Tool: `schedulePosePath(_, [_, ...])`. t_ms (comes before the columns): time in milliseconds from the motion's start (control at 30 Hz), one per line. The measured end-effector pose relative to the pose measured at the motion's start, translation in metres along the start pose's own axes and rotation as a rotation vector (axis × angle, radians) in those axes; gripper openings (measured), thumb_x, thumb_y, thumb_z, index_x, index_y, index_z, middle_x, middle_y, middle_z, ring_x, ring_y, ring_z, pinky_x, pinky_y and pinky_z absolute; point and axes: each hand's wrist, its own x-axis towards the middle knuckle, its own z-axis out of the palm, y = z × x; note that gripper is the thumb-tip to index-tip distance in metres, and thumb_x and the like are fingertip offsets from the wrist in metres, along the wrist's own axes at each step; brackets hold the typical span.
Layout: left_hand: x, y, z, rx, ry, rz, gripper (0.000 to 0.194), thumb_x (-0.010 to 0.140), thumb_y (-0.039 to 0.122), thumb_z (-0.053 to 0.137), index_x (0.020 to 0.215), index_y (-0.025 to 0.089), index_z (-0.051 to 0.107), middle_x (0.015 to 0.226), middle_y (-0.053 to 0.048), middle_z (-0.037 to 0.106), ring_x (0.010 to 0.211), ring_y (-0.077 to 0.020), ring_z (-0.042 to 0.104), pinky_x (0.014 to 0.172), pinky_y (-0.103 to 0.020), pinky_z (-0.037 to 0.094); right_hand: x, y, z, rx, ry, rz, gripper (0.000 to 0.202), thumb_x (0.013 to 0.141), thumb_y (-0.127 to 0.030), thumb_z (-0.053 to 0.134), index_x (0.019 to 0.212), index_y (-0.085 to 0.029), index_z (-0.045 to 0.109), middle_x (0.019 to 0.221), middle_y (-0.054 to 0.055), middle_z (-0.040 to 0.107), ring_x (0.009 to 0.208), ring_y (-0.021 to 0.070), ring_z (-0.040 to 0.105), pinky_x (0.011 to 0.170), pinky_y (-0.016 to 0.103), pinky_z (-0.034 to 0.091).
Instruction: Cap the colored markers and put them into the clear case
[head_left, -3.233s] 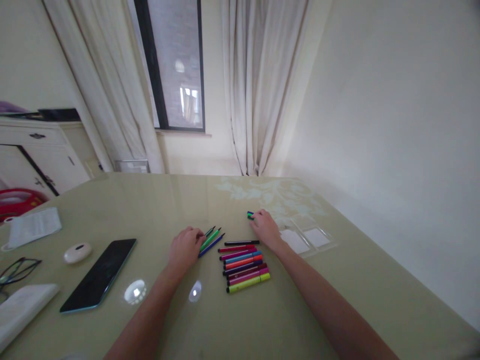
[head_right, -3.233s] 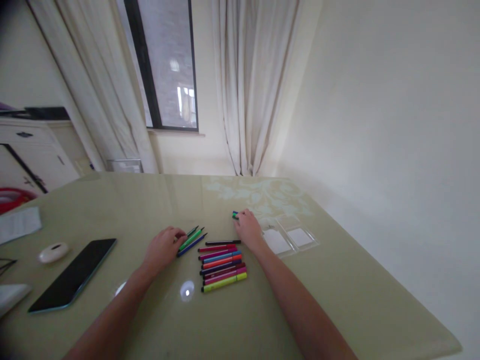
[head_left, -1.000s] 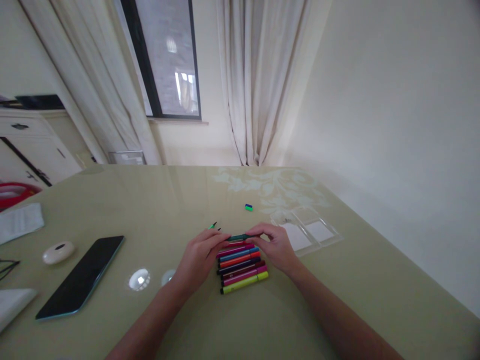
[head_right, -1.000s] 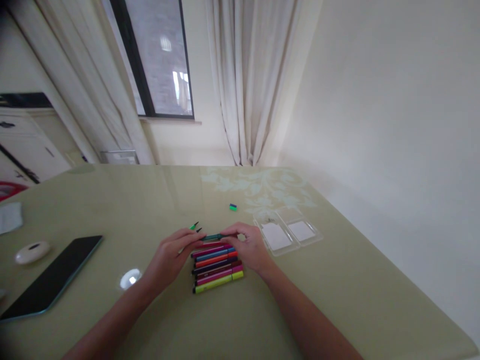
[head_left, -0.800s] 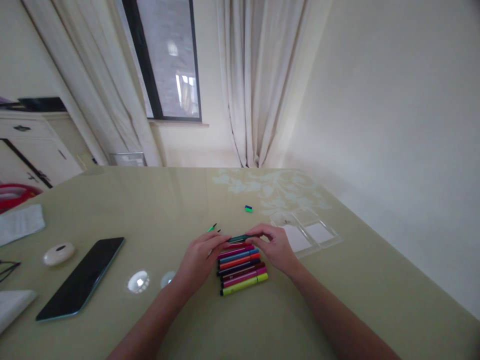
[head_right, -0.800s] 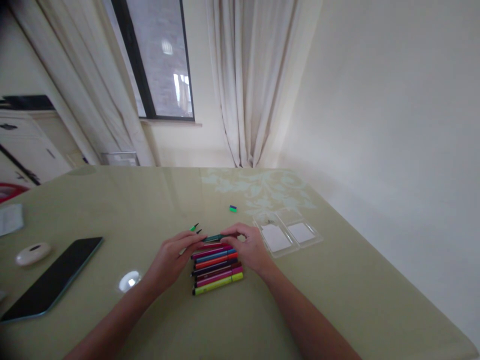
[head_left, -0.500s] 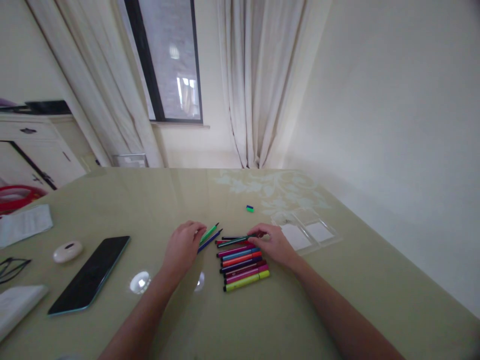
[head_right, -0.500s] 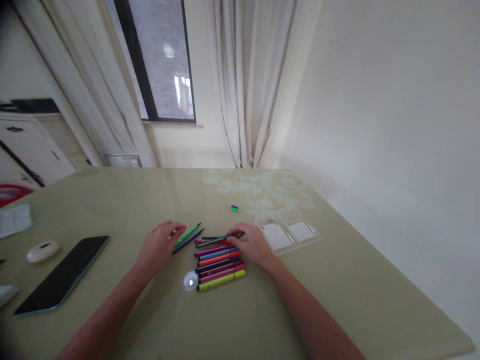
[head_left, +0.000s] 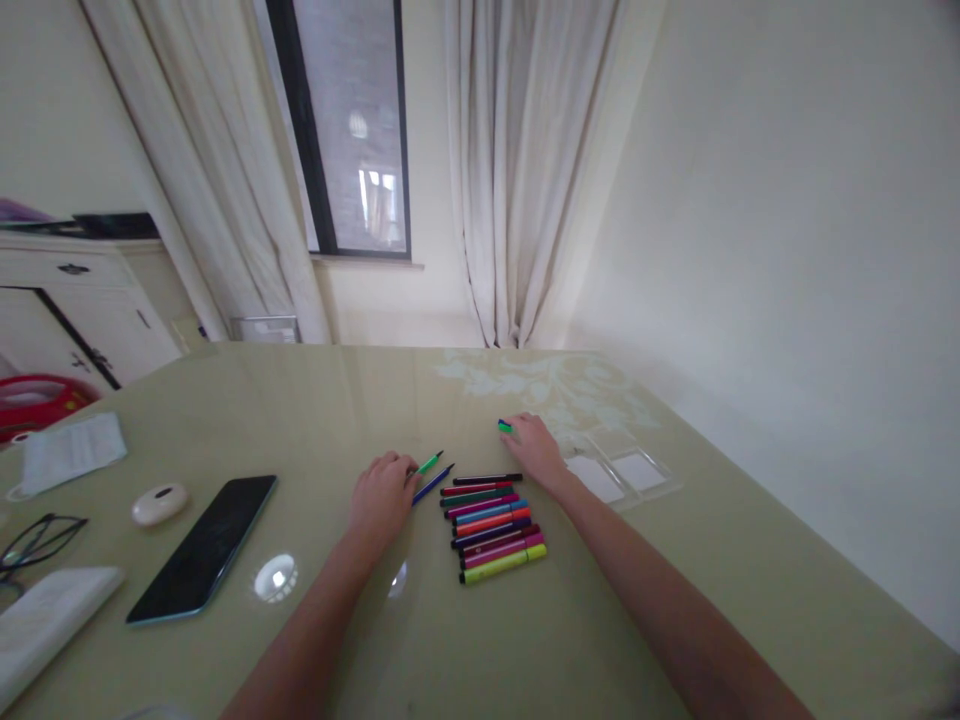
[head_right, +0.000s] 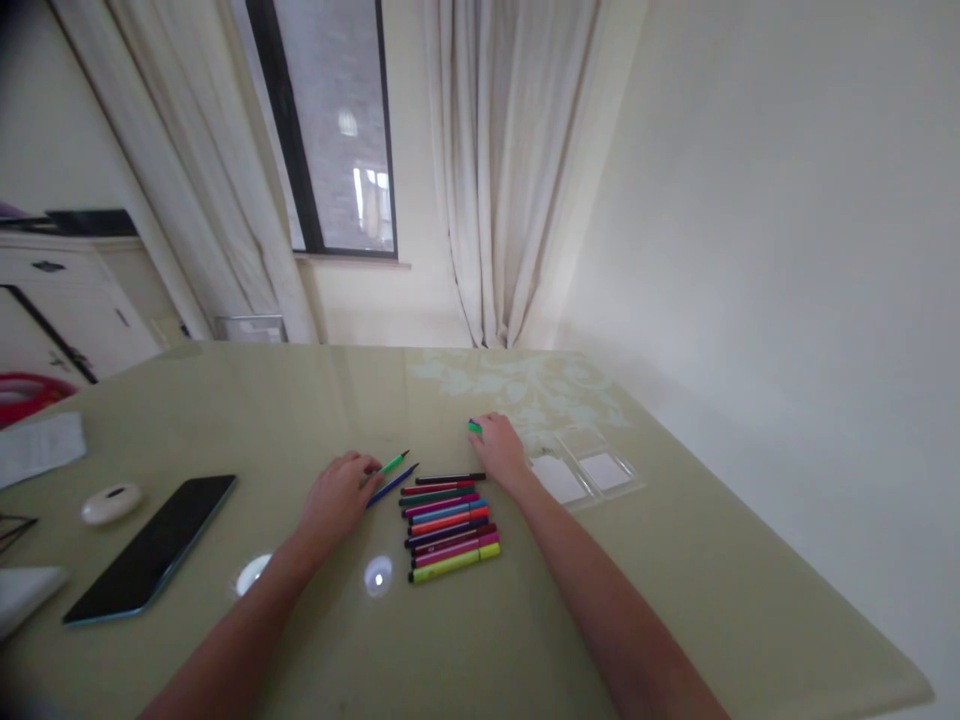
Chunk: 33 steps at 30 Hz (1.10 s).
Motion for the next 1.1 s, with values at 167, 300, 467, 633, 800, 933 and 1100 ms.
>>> schedulePosePath(167, [0.001, -0.003, 0.003, -0.034, 0.035, -0.011, 0.015, 0.095, 0.019, 0.055, 0.092, 0.018, 0.069, 0.098, -0.011, 0.070, 0.096, -0.0267, 0.065, 0.088, -0.040, 0.050, 0.005, -0.004, 0.002, -0.026, -0.030, 0.045, 0.014, 0.090, -0.015, 0.065, 0.099, -0.018, 0.074, 0.108, 0.012, 0.072, 0.108, 0.0259, 0.062, 0.094, 0.033, 0.045])
schedulePosePath(300, [0.004, 0.005, 0.001, -0.207, 0.156, 0.075, 0.019, 0.100, 0.025, 0.049, 0.101, 0.018, 0.067, 0.101, -0.010, 0.073, 0.097, -0.0267, 0.067, 0.089, -0.042, 0.052, -0.007, -0.004, -0.002, -0.011, -0.064, 0.056, 0.014, 0.087, -0.010, 0.063, 0.095, -0.018, 0.072, 0.097, 0.008, 0.074, 0.094, 0.0227, 0.066, 0.083, 0.031, 0.047])
schedulePosePath(467, [0.000, 0.025, -0.003, -0.392, 0.236, 0.302, 0.021, 0.103, 0.033, 0.052, 0.108, 0.021, 0.069, 0.103, -0.006, 0.075, 0.098, -0.0229, 0.068, 0.090, -0.040, 0.052, -0.048, -0.004, -0.014, 0.344, 0.026, 0.019, 0.015, 0.088, -0.015, 0.062, 0.101, -0.018, 0.069, 0.099, 0.006, 0.073, 0.091, 0.0195, 0.067, 0.079, 0.030, 0.051])
schedulePosePath(633, [-0.009, 0.038, -0.004, -0.420, 0.243, 0.369, 0.022, 0.103, 0.033, 0.054, 0.112, 0.024, 0.071, 0.103, -0.005, 0.075, 0.098, -0.0220, 0.067, 0.090, -0.038, 0.051, -0.071, -0.013, -0.026, 0.868, 0.062, -0.003, 0.020, 0.090, -0.035, 0.067, 0.103, -0.020, 0.073, 0.096, 0.005, 0.074, 0.089, 0.0189, 0.068, 0.081, 0.031, 0.054])
schedulePosePath(800, [-0.011, 0.041, -0.007, -0.444, 0.270, 0.366, 0.021, 0.103, 0.035, 0.055, 0.108, 0.025, 0.072, 0.100, -0.005, 0.075, 0.095, -0.0219, 0.067, 0.088, -0.037, 0.051, -0.069, -0.022, -0.034, 1.065, 0.029, 0.072, 0.025, 0.085, -0.042, 0.076, 0.100, -0.021, 0.075, 0.091, 0.004, 0.076, 0.087, 0.0190, 0.069, 0.081, 0.032, 0.056])
schedulePosePath(933, [-0.012, 0.040, -0.009, -0.448, 0.270, 0.363, 0.021, 0.102, 0.036, 0.055, 0.109, 0.024, 0.072, 0.100, -0.005, 0.074, 0.096, -0.0224, 0.066, 0.087, -0.037, 0.051, -0.071, -0.024, -0.038, 1.091, 0.031, 0.085, 0.026, 0.084, -0.042, 0.078, 0.099, -0.022, 0.077, 0.092, 0.004, 0.077, 0.087, 0.0189, 0.070, 0.083, 0.032, 0.057])
schedulePosePath(1100, [-0.012, 0.039, -0.008, -0.452, 0.270, 0.368, 0.022, 0.102, 0.037, 0.055, 0.109, 0.024, 0.072, 0.101, -0.006, 0.074, 0.096, -0.0228, 0.066, 0.088, -0.038, 0.052, -0.072, -0.026, -0.037, 1.117, -0.008, 0.068, 0.026, 0.083, -0.043, 0.079, 0.098, -0.021, 0.078, 0.090, 0.004, 0.078, 0.086, 0.0191, 0.072, 0.081, 0.032, 0.058])
